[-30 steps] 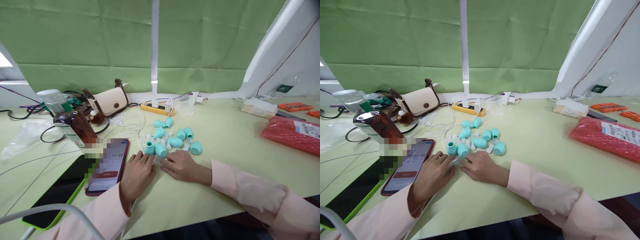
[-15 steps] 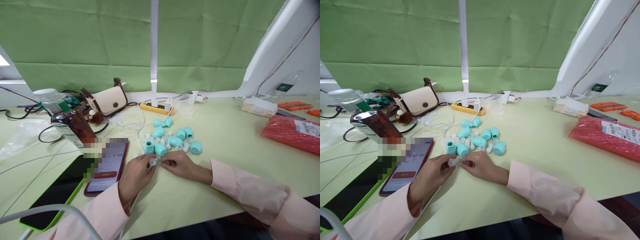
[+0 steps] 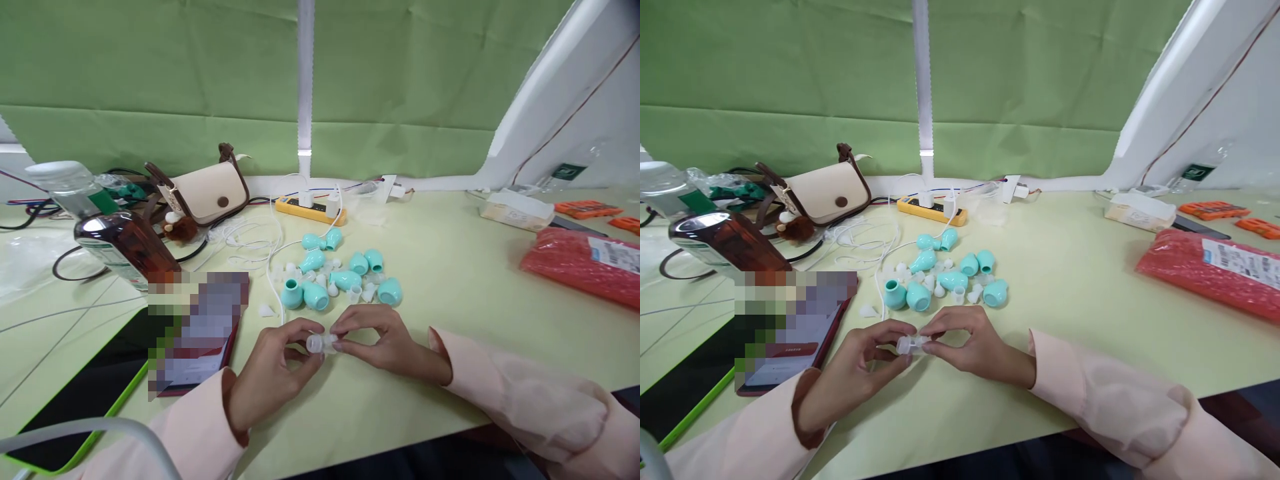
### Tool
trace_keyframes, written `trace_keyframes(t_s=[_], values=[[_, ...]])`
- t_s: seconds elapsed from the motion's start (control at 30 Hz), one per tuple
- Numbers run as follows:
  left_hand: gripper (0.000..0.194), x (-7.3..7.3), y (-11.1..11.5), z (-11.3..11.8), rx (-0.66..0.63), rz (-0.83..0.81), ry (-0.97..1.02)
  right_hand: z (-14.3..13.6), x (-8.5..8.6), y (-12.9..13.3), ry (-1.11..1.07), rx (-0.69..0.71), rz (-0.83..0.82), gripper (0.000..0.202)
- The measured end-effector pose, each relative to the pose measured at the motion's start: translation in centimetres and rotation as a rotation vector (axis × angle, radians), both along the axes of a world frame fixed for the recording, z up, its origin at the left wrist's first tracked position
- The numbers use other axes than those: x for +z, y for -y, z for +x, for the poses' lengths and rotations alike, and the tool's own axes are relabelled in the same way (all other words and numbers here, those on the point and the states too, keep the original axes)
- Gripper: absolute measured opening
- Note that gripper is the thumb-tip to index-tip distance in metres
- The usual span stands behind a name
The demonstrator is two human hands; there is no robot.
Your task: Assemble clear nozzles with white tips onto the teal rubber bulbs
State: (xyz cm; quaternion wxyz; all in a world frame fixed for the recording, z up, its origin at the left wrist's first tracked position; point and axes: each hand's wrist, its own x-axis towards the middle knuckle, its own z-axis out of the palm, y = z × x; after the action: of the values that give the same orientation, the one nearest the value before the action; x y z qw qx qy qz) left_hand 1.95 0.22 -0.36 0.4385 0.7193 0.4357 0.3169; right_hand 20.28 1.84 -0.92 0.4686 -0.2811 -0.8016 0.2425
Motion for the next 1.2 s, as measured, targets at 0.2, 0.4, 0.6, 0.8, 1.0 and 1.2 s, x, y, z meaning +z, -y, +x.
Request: trace_keyframes(t_s=[0.2, 0.4, 0.6, 0.8, 1.0, 1.2], values=[[0.016, -0.2, -0.1, 0.0, 0.025, -0.006, 0.027, -0.2, -0.4, 0.0, 0.061, 0.011, 0.030, 0.013], [0.016, 0.3, -0.2, 0.1, 0.022, -0.046, 0.069, -0.2, -0.6, 0.0, 0.174, -0.043, 0.320, 0.016], [0.018, 0.4, -0.1, 0.1, 0.061, -0.070, 0.054, 0.2, -0.9, -0.1, 0.246, -0.080, 0.422, 0.017], [0.021, 0.2, 0.1, 0.1, 0.082, -0.070, 0.066, 0.4, -1.0, 0.0, 0.303, -0.071, 0.477, 0.023], [0.022, 0.3, 0.0, 0.1, 0.102, -0.073, 0.070, 0.2, -1.1, 0.2, 0.239, -0.100, 0.419, 0.019], [0.022, 0.0, 0.0, 0.0, 0.103, -0.050, 0.060, -0.2, -0.6, 0.5, 0.237, -0.086, 0.367, 0.018]])
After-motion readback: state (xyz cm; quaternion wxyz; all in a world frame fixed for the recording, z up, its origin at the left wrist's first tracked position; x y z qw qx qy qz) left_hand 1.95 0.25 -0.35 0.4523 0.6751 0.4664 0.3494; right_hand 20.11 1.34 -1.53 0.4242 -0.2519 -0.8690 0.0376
